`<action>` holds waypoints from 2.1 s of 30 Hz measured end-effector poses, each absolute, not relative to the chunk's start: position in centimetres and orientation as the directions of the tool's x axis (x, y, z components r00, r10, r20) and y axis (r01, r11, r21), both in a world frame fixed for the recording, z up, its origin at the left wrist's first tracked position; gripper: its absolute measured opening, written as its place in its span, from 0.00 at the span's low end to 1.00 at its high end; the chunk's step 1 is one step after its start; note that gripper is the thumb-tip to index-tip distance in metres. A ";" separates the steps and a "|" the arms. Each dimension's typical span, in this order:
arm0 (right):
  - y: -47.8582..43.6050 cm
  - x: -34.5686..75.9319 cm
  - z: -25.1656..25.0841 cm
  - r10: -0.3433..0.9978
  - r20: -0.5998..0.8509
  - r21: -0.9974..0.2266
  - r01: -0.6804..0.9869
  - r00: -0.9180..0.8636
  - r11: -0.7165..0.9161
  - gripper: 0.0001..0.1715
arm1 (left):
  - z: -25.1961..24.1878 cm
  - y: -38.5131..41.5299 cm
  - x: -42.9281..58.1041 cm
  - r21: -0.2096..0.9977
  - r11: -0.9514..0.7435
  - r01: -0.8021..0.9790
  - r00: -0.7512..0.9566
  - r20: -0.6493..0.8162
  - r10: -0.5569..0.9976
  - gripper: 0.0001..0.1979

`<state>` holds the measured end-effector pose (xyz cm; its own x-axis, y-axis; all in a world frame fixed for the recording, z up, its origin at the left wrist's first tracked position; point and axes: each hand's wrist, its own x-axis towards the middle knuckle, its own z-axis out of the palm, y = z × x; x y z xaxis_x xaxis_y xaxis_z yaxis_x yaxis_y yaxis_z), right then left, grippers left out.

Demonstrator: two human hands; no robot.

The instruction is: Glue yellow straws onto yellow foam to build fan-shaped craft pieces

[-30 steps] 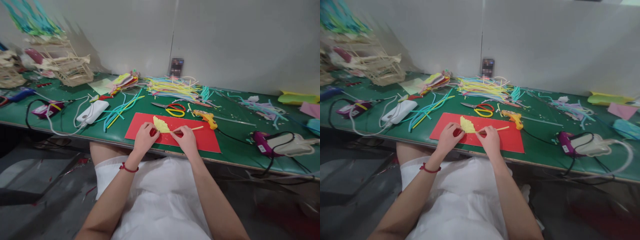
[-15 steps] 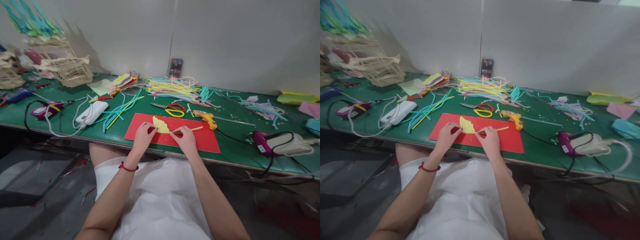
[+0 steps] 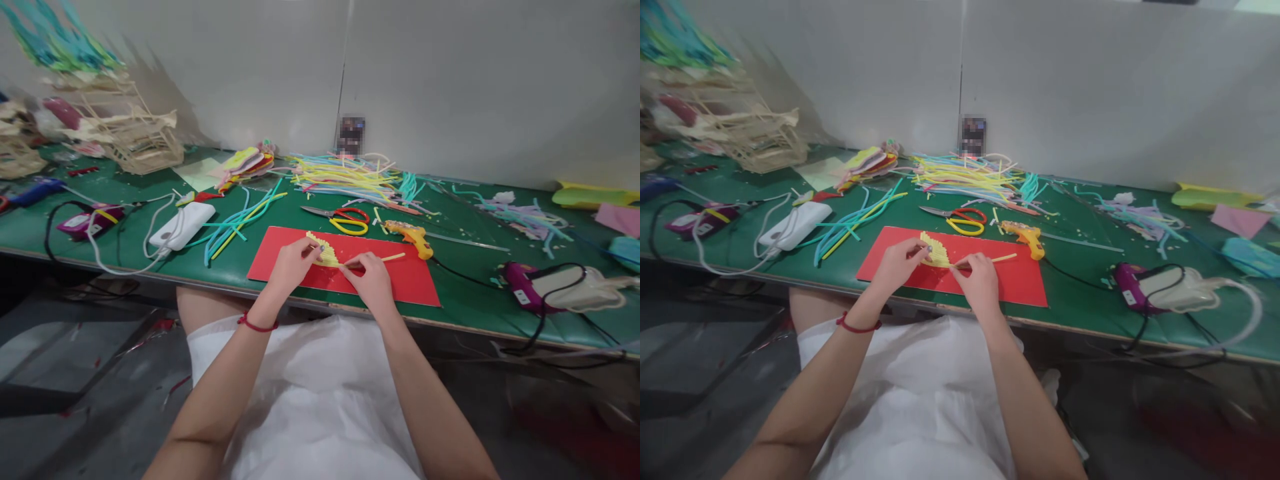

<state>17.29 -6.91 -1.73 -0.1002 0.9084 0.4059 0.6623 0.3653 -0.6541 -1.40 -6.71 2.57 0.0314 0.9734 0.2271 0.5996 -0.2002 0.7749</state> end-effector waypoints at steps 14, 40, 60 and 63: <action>-7.0 17.3 -1.8 0.900 0.425 -0.649 0.662 -0.095 0.376 0.10 | 2.6 -7.2 -2.9 0.776 -0.295 0.558 0.111 0.282 0.953 0.09; -8.4 14.6 1.4 0.943 0.308 -0.898 0.290 -0.122 0.331 0.17 | 3.8 -8.1 -2.0 0.881 -0.343 0.327 0.067 0.340 0.938 0.16; -8.7 14.6 2.0 0.933 0.348 -0.881 0.308 -0.092 0.359 0.14 | 3.6 -8.1 -1.9 0.902 -0.321 0.289 0.054 0.320 0.946 0.16; -8.6 14.8 1.8 0.929 0.359 -0.868 0.336 -0.086 0.366 0.13 | 3.6 -7.8 -2.4 0.902 -0.309 0.302 0.036 0.313 0.949 0.15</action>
